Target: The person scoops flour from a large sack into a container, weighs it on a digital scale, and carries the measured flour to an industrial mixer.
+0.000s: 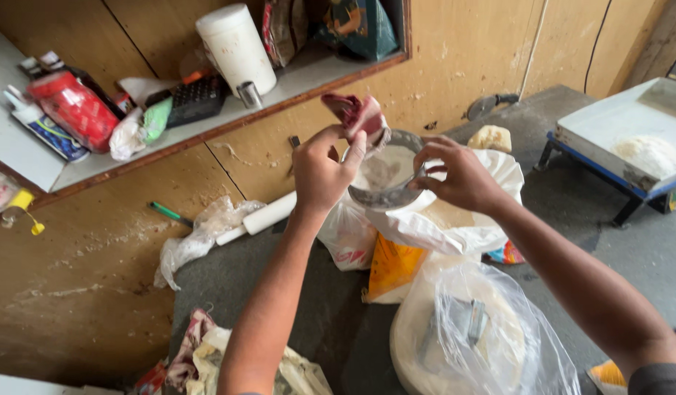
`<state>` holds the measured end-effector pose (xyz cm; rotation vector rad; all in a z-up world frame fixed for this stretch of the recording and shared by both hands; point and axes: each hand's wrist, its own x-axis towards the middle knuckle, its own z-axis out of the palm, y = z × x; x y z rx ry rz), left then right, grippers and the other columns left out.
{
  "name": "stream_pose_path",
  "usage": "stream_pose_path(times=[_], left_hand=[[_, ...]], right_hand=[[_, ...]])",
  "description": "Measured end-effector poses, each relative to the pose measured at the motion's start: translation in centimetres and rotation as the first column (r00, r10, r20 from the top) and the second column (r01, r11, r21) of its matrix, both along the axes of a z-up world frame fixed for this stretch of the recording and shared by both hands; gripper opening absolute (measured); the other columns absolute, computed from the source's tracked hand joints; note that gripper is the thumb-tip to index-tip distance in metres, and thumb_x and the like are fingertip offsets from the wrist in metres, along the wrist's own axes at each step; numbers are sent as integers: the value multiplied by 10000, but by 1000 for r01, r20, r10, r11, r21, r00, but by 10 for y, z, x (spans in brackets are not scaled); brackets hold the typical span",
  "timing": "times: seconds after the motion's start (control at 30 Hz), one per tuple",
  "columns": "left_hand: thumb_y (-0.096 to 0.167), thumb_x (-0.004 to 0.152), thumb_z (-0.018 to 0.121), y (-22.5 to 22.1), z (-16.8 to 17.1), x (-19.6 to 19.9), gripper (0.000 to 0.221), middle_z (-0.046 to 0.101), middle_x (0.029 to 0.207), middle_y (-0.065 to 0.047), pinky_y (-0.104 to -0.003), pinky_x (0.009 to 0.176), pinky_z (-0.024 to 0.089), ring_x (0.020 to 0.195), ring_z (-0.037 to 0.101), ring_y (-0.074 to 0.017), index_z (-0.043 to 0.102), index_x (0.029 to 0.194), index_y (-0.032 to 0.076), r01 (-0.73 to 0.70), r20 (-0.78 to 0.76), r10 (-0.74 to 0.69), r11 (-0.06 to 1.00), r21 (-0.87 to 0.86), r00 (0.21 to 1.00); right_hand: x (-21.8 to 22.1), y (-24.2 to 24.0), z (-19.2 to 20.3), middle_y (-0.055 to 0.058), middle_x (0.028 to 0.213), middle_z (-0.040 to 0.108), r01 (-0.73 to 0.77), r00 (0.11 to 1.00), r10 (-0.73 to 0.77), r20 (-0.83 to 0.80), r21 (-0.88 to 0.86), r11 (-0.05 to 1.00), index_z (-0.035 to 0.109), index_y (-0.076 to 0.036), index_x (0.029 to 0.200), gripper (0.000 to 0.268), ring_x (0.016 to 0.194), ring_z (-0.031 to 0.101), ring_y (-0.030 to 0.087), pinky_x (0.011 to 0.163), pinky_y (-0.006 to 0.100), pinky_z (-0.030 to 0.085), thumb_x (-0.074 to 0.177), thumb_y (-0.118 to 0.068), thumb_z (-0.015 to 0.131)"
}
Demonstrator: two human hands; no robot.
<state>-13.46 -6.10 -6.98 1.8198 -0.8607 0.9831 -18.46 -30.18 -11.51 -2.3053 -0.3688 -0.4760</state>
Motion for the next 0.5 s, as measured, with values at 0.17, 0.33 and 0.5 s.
stream_pose_path(times=[0.17, 0.33, 0.5], left_hand=[[163, 972, 786, 6, -27, -25, 123, 741, 833, -59, -321, 570, 467, 617, 644, -177, 740, 945, 53, 5, 168, -2, 1000, -20, 986], [167, 945, 785, 20, -54, -43, 169, 737, 888, -86, -334, 620, 558, 707, 713, -196, 711, 1004, 28, 34, 260, -88, 978, 206, 962], [167, 908, 795, 36, -70, -47, 182, 697, 838, -100, -395, 659, 548, 738, 688, -282, 700, 1005, 47, -6, 237, -71, 951, 308, 969]], right_hand=[[-7, -10, -5, 171, 1187, 622, -24, 1000, 22, 16, 116, 993, 683, -33, 995, 277, 1084, 702, 270, 842, 365, 663, 800, -145, 844], [-5, -12, -14, 112, 1231, 613, -27, 999, 25, 24, 119, 992, 678, -22, 994, 275, 1167, 662, 247, 908, 356, 619, 827, -166, 842], [-9, -21, -24, 105, 1236, 605, -29, 1000, 28, 12, 136, 990, 681, -13, 1046, 301, 1215, 642, 251, 944, 372, 576, 855, -179, 843]])
